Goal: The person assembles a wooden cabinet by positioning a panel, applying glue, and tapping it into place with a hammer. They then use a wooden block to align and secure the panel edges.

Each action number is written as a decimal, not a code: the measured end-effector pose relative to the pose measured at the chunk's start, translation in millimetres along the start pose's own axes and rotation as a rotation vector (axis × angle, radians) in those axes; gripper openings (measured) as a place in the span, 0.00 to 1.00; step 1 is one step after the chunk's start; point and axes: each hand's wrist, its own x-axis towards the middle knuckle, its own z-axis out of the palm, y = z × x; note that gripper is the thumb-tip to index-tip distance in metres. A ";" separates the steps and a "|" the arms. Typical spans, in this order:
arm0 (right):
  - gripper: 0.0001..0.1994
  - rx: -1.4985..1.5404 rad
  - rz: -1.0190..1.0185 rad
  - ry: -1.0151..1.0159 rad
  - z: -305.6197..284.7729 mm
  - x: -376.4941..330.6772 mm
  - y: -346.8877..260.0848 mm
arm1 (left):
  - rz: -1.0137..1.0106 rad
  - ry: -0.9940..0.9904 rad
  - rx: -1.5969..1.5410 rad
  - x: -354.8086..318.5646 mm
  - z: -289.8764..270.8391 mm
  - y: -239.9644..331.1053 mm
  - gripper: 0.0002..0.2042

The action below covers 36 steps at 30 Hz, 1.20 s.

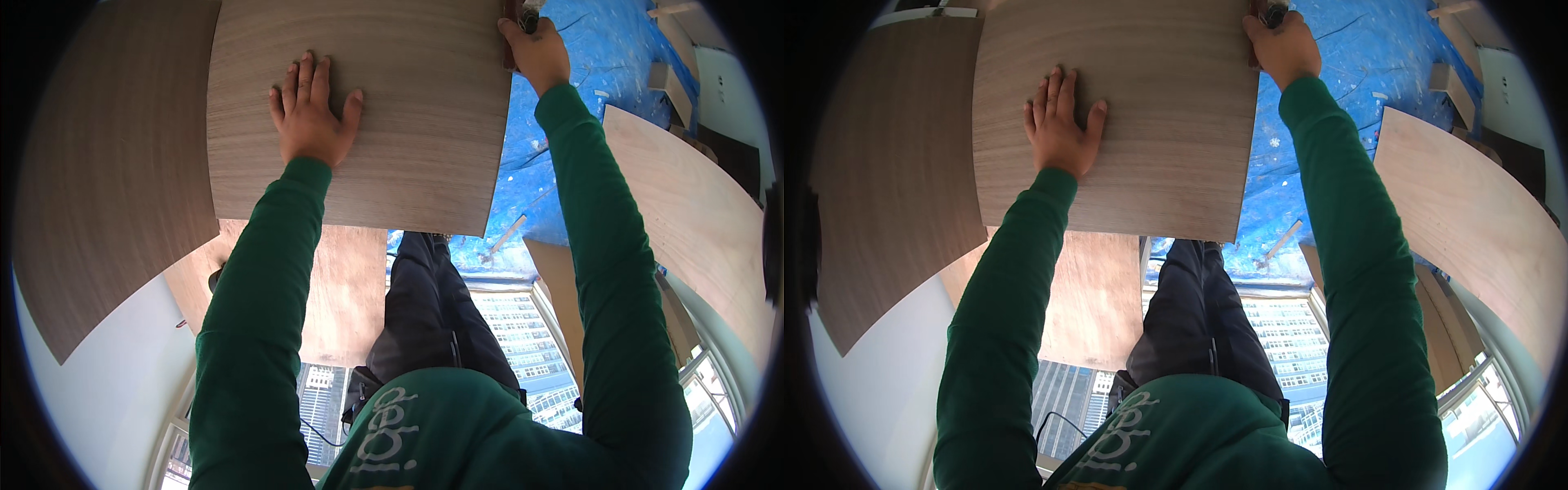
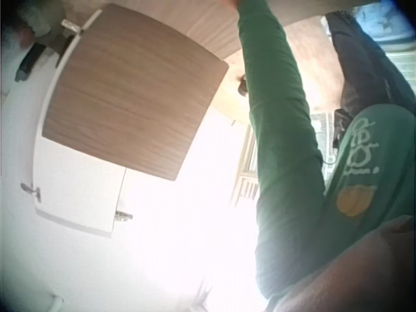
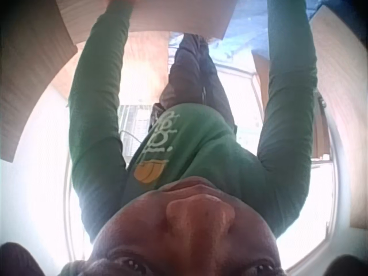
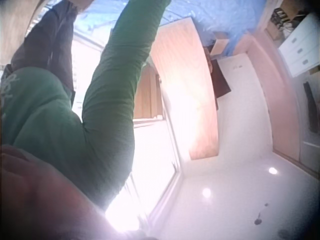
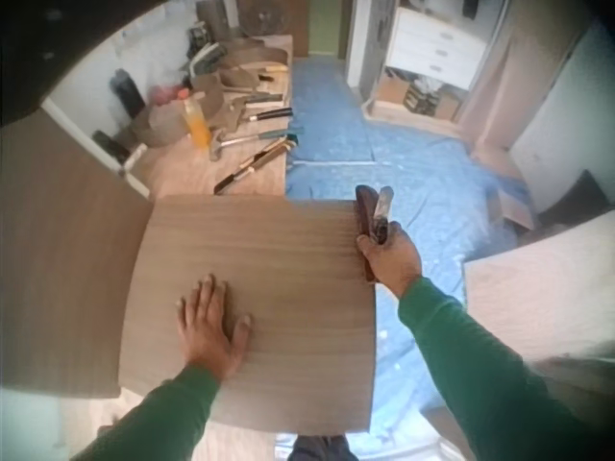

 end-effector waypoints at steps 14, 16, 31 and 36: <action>0.24 0.093 0.155 -0.072 -10.0 -293.4 36.3 | 0.012 0.003 -0.047 -0.4 1.8 -2.2 0.36; 0.27 0.025 0.266 -0.158 -19.3 -343.6 40.1 | 0.015 -0.005 -0.042 -0.3 0.4 -3.0 0.36; 0.19 0.436 0.097 0.010 -34.6 -110.6 45.8 | -0.028 -0.056 -0.014 1.0 -5.3 1.7 0.36; 0.26 0.374 0.013 0.077 -8.8 18.8 22.5 | -0.046 -0.084 -0.013 1.6 -7.4 2.9 0.36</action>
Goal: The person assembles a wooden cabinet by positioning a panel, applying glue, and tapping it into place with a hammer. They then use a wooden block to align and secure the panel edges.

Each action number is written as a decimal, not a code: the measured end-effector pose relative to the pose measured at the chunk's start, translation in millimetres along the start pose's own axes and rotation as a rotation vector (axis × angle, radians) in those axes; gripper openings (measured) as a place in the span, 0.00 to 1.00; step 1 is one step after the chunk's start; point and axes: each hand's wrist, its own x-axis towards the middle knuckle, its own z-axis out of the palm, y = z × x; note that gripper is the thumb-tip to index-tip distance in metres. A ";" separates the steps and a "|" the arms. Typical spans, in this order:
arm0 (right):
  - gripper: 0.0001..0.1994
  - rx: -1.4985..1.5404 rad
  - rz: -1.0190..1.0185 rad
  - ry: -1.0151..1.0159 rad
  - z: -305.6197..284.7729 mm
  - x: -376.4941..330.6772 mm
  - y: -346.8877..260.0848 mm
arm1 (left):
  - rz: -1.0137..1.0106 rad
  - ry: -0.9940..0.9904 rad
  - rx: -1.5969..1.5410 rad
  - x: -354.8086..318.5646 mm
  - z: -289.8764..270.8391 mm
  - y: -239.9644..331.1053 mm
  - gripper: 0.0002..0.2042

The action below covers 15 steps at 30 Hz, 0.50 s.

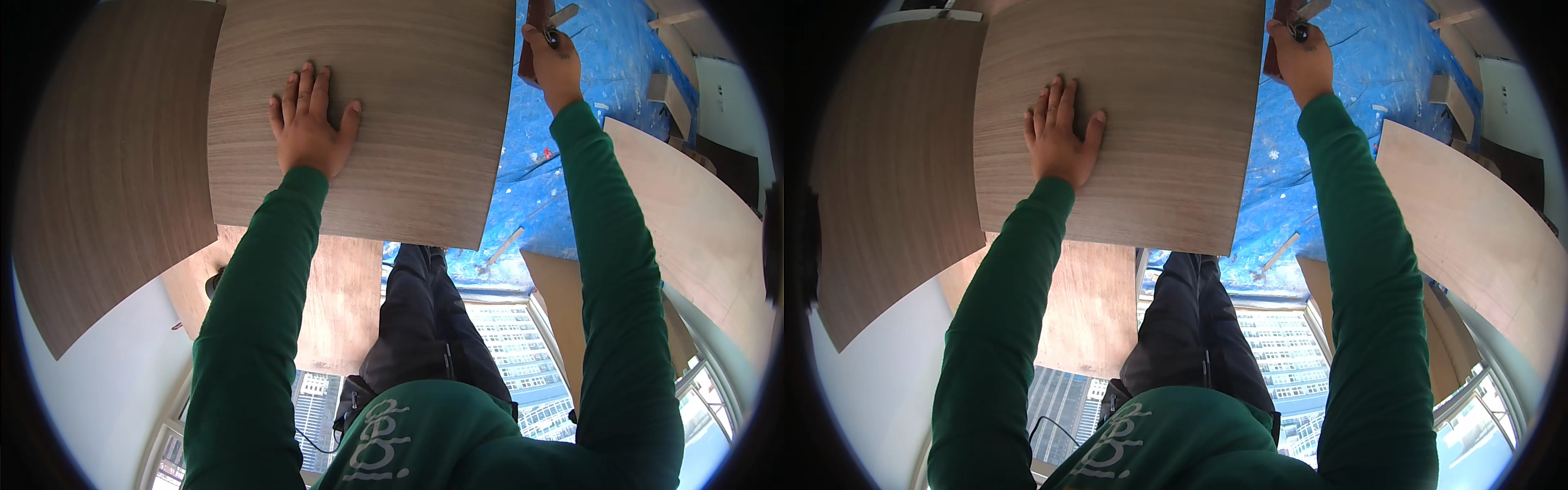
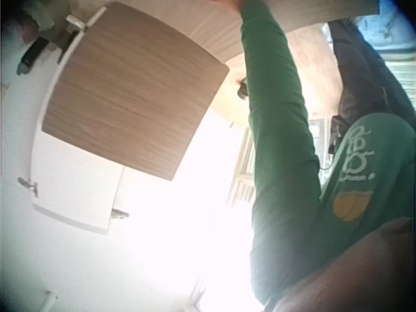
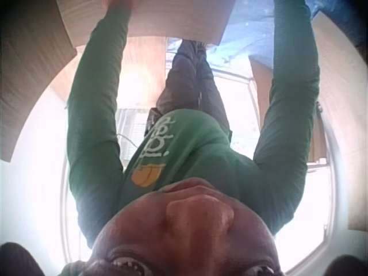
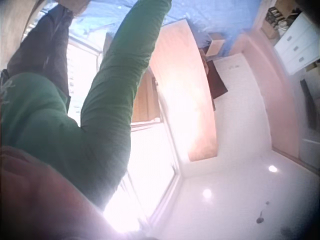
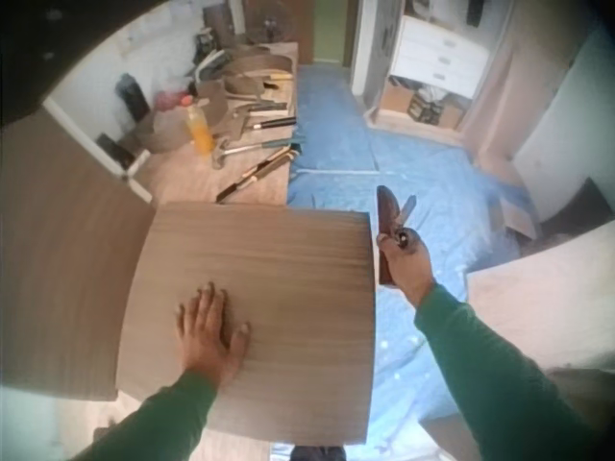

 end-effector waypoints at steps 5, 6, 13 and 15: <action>0.29 -0.330 -0.177 -0.054 20.2 72.8 -8.1 | -0.002 -0.009 -0.026 0.3 -1.3 -0.5 0.36; 0.28 -0.369 -0.206 -0.058 22.9 82.2 -9.8 | 0.002 0.000 -0.038 0.4 -1.3 -0.6 0.36; 0.27 -0.423 -0.161 -0.120 34.3 114.1 -23.6 | 0.041 0.059 -0.076 -1.2 0.6 -3.7 0.35; 0.26 -0.433 -0.179 -0.115 34.1 109.4 -22.4 | 0.045 0.062 -0.068 -0.8 2.1 -3.9 0.35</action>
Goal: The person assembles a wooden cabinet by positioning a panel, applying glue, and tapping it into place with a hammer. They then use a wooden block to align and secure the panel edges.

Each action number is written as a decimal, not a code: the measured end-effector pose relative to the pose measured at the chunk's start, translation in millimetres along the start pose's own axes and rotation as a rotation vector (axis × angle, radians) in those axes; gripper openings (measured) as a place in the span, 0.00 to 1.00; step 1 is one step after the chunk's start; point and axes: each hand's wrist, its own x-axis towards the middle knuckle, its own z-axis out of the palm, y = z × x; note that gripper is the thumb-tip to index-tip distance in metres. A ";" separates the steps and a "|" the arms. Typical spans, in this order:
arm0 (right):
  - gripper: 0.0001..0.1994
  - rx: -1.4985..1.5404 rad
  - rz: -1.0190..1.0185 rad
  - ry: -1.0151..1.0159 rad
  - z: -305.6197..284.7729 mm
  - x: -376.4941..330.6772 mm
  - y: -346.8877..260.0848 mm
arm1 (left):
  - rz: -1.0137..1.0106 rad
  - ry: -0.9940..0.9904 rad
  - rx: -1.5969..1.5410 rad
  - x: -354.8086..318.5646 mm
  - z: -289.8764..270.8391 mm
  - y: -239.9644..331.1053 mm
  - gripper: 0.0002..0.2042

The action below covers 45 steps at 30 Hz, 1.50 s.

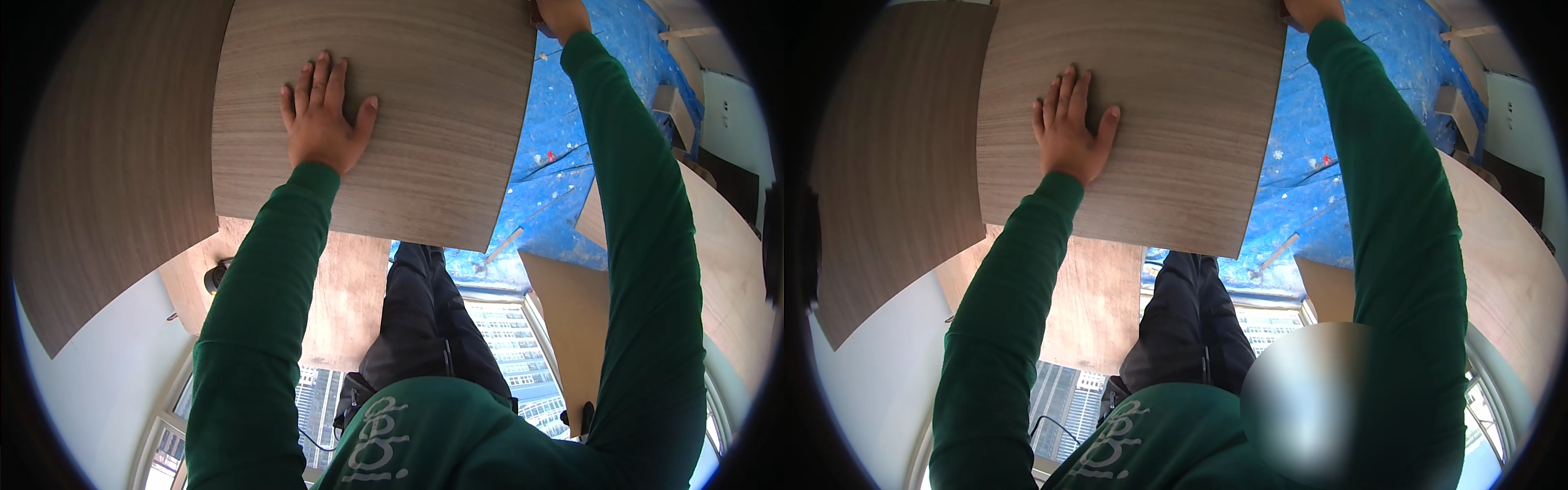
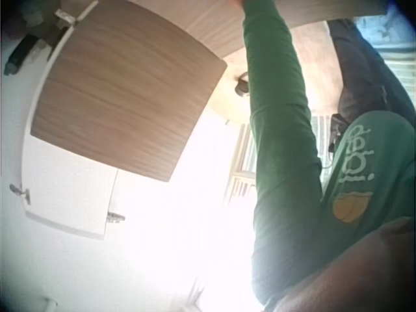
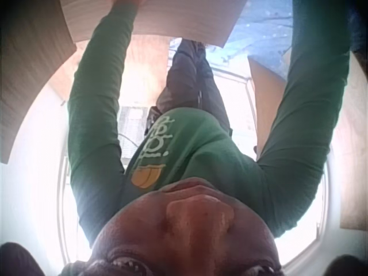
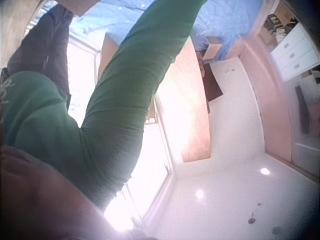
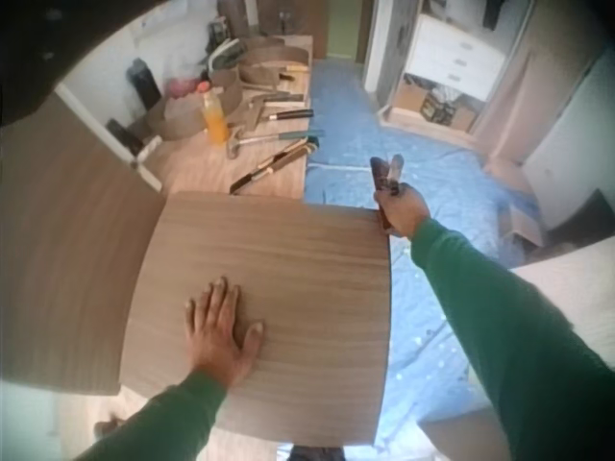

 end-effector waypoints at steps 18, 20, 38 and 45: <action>0.25 -0.033 0.077 0.075 -0.9 -150.8 -9.2 | 0.010 0.023 0.060 -0.5 5.6 -1.4 0.35; 0.26 -0.005 0.055 0.088 -0.8 -203.3 -9.3 | 0.013 0.033 0.081 -1.5 7.1 -1.7 0.35; 0.37 0.473 0.577 -0.191 -70.9 -517.0 -23.8 | 0.030 0.039 0.045 -1.3 8.1 -3.3 0.36; 0.16 1.016 0.686 -0.015 -75.9 -355.0 -1.7 | 0.003 0.005 0.027 0.7 8.2 -3.2 0.37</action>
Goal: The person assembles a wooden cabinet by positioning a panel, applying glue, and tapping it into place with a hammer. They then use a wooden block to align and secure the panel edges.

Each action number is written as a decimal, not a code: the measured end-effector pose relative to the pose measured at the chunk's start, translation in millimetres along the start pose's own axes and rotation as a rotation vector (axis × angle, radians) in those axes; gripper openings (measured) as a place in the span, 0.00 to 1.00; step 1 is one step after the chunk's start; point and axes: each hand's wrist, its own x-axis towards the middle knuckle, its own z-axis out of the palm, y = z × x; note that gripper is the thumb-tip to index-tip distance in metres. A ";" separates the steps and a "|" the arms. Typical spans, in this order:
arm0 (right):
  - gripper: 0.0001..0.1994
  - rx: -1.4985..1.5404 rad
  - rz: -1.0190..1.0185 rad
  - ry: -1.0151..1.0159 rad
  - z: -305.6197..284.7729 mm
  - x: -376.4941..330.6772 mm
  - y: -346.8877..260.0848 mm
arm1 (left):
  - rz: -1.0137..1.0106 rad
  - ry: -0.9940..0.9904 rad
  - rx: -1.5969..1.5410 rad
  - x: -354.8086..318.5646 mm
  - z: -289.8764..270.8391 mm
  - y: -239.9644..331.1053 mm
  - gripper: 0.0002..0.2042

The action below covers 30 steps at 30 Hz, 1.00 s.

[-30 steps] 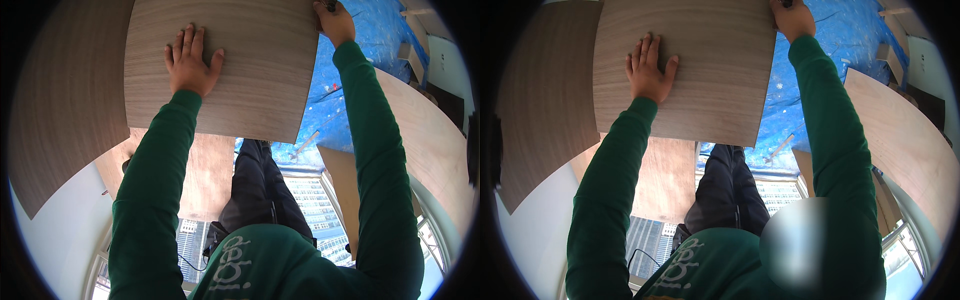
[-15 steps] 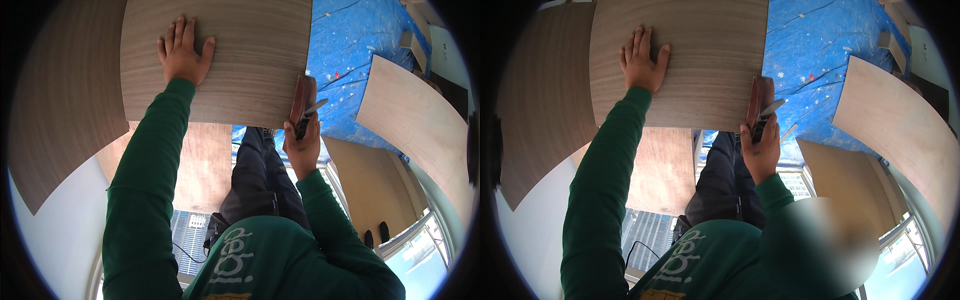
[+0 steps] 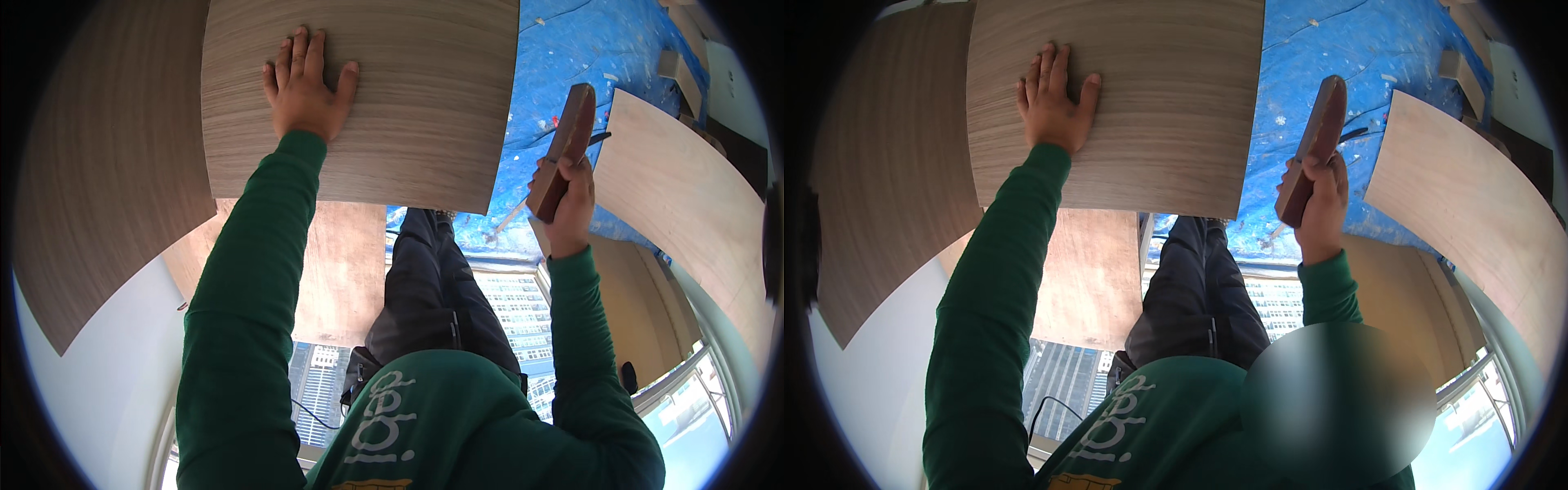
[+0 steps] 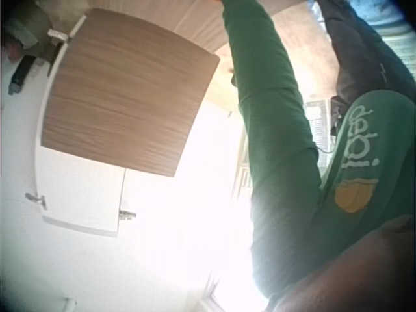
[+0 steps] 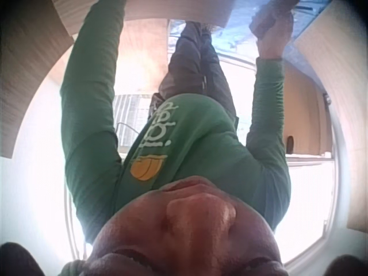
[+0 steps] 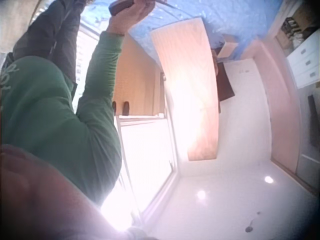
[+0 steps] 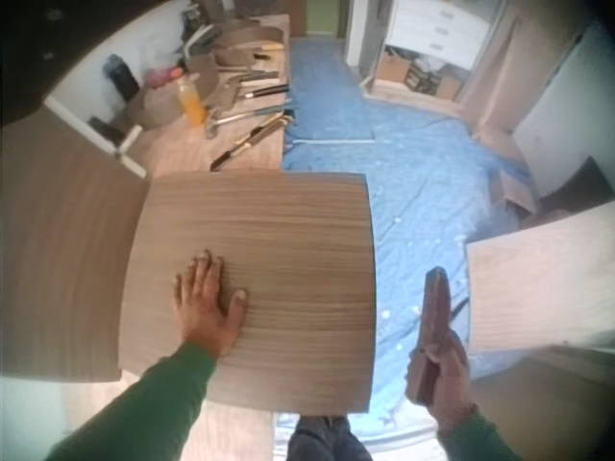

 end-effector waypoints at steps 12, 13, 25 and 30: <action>0.25 -0.339 -0.393 0.038 98.9 212.4 -79.7 | -0.046 -0.060 0.015 0.4 -11.5 6.0 0.35; 0.26 -0.398 -0.434 0.026 104.9 227.5 -85.0 | -0.049 -0.059 0.010 0.6 -12.0 6.2 0.35; 0.33 -1.053 -0.740 0.164 153.4 321.5 -139.5 | -0.010 0.000 -0.029 -0.8 -11.1 4.0 0.35; 0.31 -1.072 -0.749 0.081 147.9 309.5 -133.9 | 0.001 0.008 0.011 -1.5 -8.3 2.6 0.35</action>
